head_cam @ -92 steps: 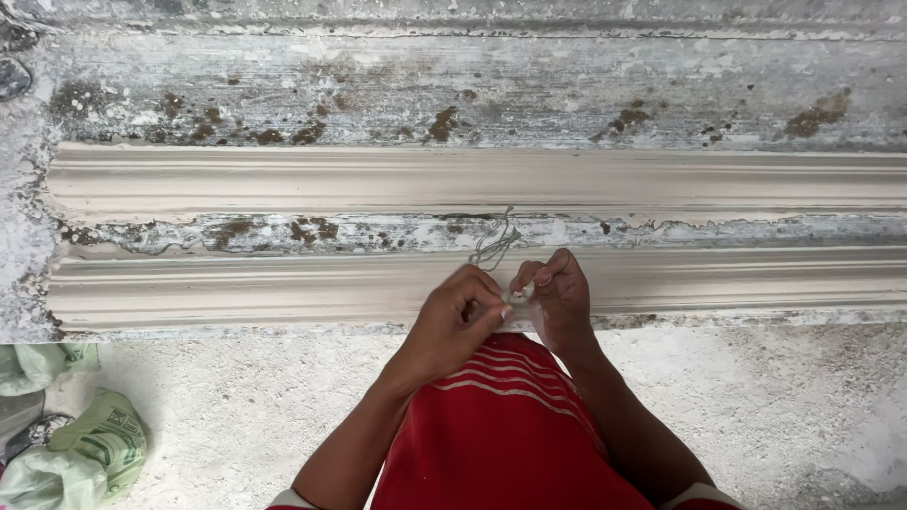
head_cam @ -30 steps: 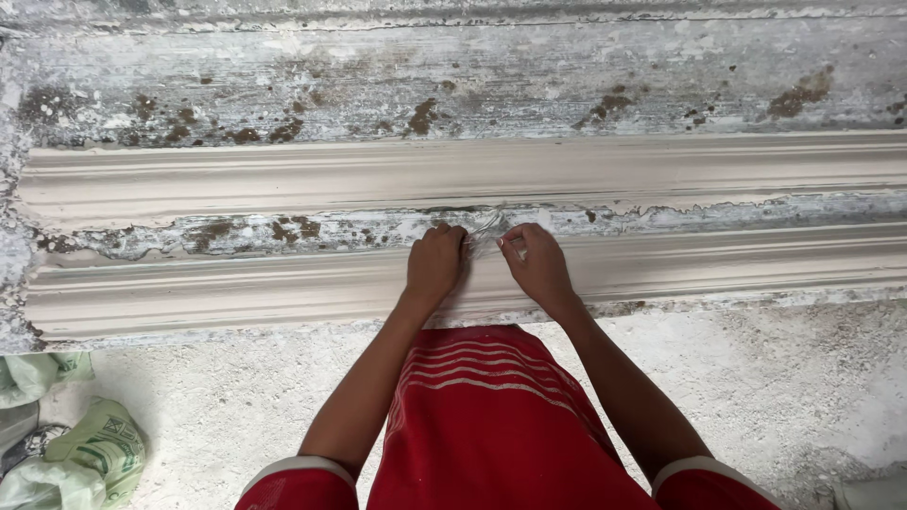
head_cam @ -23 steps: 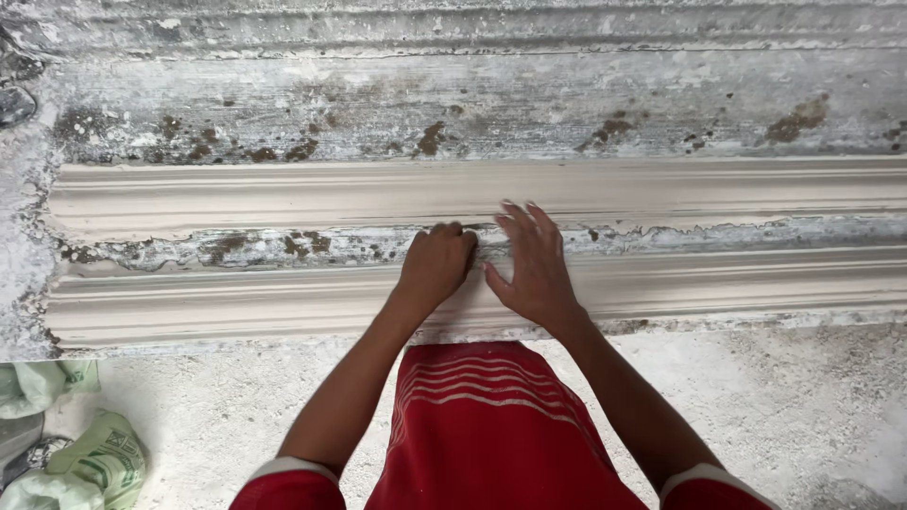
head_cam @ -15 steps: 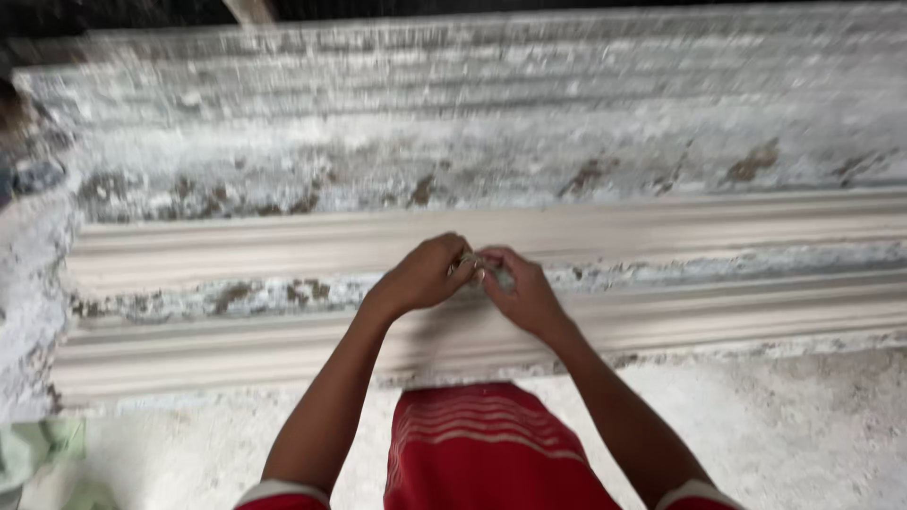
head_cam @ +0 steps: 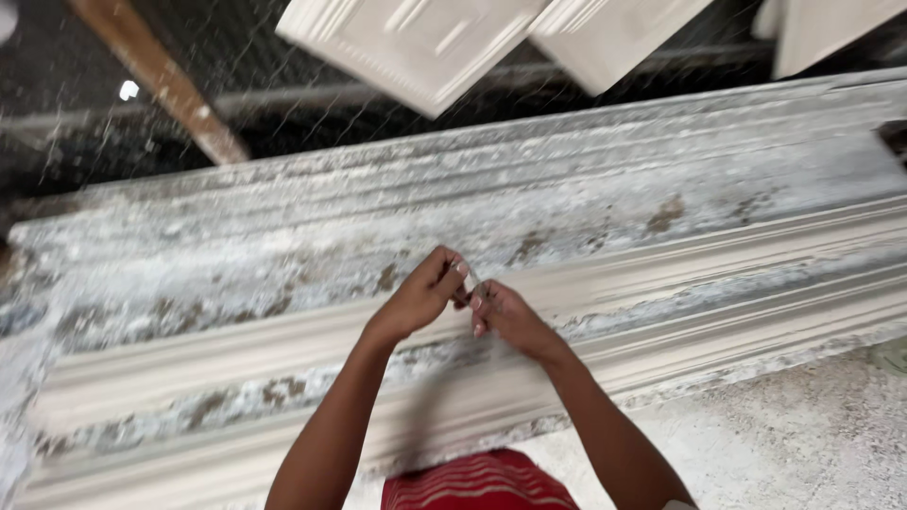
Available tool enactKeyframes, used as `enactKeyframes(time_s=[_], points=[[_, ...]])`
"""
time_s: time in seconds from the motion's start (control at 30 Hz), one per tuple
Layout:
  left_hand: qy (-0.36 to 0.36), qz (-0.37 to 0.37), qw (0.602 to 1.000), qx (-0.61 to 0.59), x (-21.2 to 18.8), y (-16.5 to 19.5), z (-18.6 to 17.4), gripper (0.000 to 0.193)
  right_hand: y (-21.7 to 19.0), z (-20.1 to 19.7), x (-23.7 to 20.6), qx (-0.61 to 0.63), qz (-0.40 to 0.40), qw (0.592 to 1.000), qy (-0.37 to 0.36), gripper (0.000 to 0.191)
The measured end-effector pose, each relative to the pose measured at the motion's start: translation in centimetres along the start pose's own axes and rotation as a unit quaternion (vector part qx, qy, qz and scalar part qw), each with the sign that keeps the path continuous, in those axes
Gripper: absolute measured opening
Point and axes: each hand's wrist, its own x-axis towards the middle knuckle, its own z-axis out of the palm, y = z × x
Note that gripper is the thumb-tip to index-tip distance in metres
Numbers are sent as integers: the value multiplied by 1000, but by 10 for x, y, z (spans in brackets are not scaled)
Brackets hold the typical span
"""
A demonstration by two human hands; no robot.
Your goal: The person ties a wire around a long plaster cornice molding resting on a work surface, twisting the wire ends to secure it. They then scoop gypsum powder from a bag into a container and use a small trowel to apply and press plaster onto the damaged edge of the molding.
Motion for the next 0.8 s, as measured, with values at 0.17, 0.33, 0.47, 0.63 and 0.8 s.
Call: enactKeyframes(time_s=[0.17, 0.33, 0.47, 0.63, 0.8], points=[[111, 110, 988, 15, 21, 11, 35, 15, -16, -26, -10, 18, -37, 996, 77, 26], [134, 154, 979, 20, 38, 46, 64, 15, -41, -55, -10, -60, -50, 986, 147, 26], [166, 214, 960, 79, 49, 92, 66, 37, -119, -95, 18, -57, -186, 971, 140, 32], [189, 173, 954, 154, 43, 97, 67, 56, -300, -157, 76, -83, -196, 897, 387, 22], [215, 44, 965, 143, 32, 48, 83, 53, -428, -178, 116, 4, -397, 890, 223, 23]])
